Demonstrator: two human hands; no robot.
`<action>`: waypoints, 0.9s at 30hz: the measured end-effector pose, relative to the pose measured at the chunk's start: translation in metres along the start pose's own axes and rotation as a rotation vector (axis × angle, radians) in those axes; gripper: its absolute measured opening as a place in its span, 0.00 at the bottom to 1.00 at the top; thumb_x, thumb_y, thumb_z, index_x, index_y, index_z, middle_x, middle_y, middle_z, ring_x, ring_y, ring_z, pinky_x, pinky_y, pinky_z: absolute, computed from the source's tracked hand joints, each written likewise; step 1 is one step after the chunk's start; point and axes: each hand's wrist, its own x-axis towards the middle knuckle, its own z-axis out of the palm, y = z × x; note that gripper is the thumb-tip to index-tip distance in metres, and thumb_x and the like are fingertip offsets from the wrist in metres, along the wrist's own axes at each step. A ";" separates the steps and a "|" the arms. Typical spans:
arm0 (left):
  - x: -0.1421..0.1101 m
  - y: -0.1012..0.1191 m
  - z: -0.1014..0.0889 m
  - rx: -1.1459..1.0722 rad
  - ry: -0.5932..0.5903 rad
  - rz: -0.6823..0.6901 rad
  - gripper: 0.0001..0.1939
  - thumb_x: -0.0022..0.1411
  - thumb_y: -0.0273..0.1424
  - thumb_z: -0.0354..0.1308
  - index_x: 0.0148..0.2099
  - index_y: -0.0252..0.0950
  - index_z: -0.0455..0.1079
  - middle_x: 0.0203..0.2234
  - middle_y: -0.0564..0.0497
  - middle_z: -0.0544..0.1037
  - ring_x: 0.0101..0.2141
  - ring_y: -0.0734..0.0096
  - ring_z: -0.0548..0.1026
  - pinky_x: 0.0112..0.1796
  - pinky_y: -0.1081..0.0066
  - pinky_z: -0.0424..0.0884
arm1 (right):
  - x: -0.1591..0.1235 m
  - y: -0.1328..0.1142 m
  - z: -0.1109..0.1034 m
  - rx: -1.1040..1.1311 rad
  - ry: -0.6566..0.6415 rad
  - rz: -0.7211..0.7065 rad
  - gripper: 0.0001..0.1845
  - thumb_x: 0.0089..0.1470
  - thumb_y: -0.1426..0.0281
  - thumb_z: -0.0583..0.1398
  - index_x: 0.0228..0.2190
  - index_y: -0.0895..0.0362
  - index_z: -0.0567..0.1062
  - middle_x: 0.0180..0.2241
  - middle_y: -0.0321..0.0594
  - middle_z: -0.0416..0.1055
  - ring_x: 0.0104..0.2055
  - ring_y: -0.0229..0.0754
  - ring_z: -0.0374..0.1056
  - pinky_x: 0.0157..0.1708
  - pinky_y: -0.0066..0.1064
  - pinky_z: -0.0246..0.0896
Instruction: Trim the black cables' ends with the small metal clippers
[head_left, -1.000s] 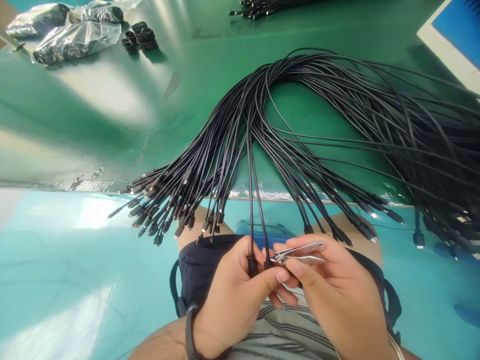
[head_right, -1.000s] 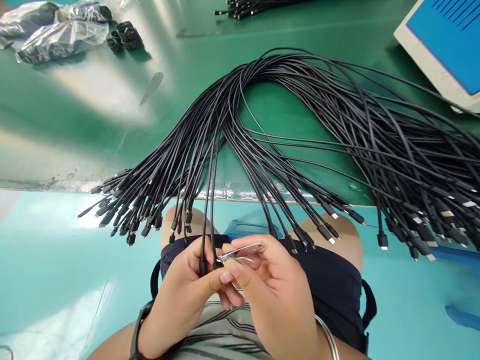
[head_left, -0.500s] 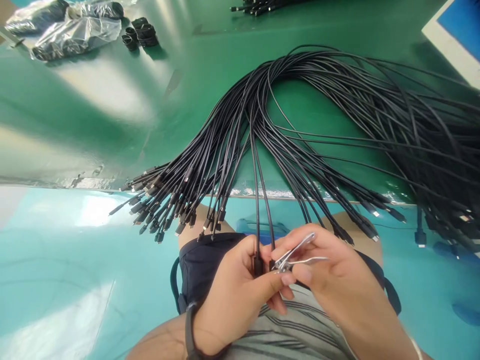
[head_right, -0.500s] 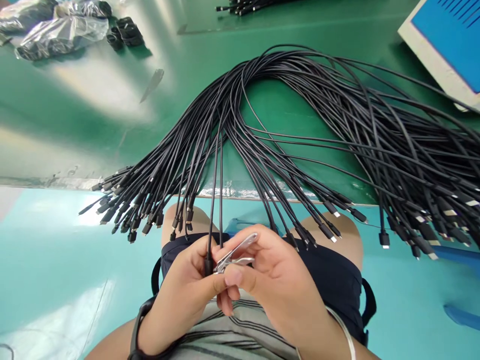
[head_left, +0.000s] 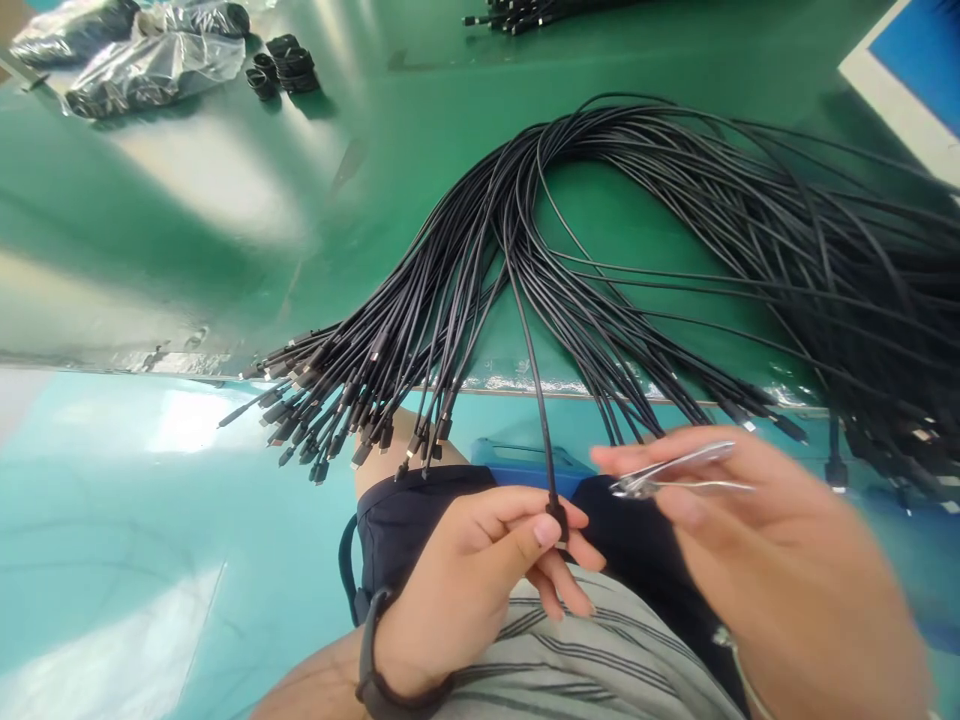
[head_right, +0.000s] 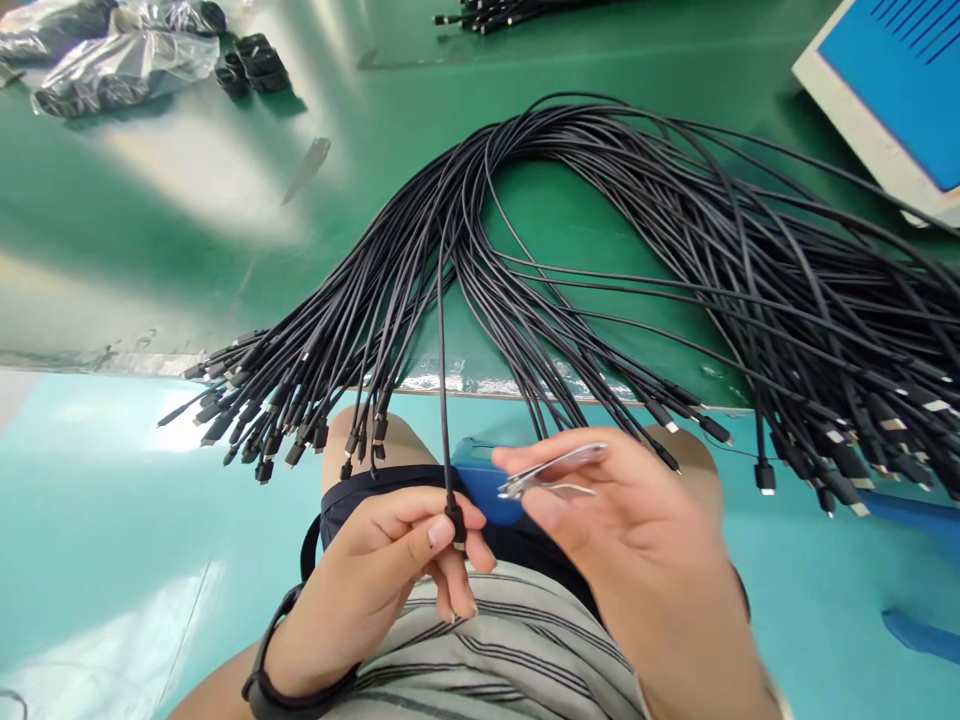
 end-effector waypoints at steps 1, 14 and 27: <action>0.000 0.001 0.001 0.019 0.012 0.026 0.08 0.63 0.31 0.60 0.39 0.32 0.77 0.28 0.48 0.81 0.23 0.75 0.78 0.24 0.79 0.72 | -0.002 0.002 0.006 0.151 -0.074 0.071 0.01 0.57 0.66 0.63 0.34 0.47 0.76 0.37 0.35 0.80 0.35 0.44 0.77 0.32 0.30 0.72; -0.004 0.007 0.007 0.164 0.110 0.084 0.07 0.61 0.30 0.61 0.34 0.32 0.78 0.27 0.49 0.79 0.22 0.75 0.77 0.26 0.77 0.74 | -0.003 0.006 0.028 0.436 -0.142 0.209 0.03 0.56 0.67 0.65 0.34 0.51 0.76 0.33 0.36 0.80 0.32 0.37 0.77 0.32 0.24 0.74; -0.003 0.005 0.003 0.033 0.076 0.010 0.08 0.58 0.32 0.65 0.36 0.31 0.78 0.25 0.49 0.81 0.20 0.74 0.78 0.24 0.78 0.74 | -0.001 0.002 0.031 0.345 -0.079 0.183 0.02 0.56 0.67 0.65 0.32 0.51 0.76 0.27 0.34 0.80 0.27 0.37 0.77 0.27 0.21 0.73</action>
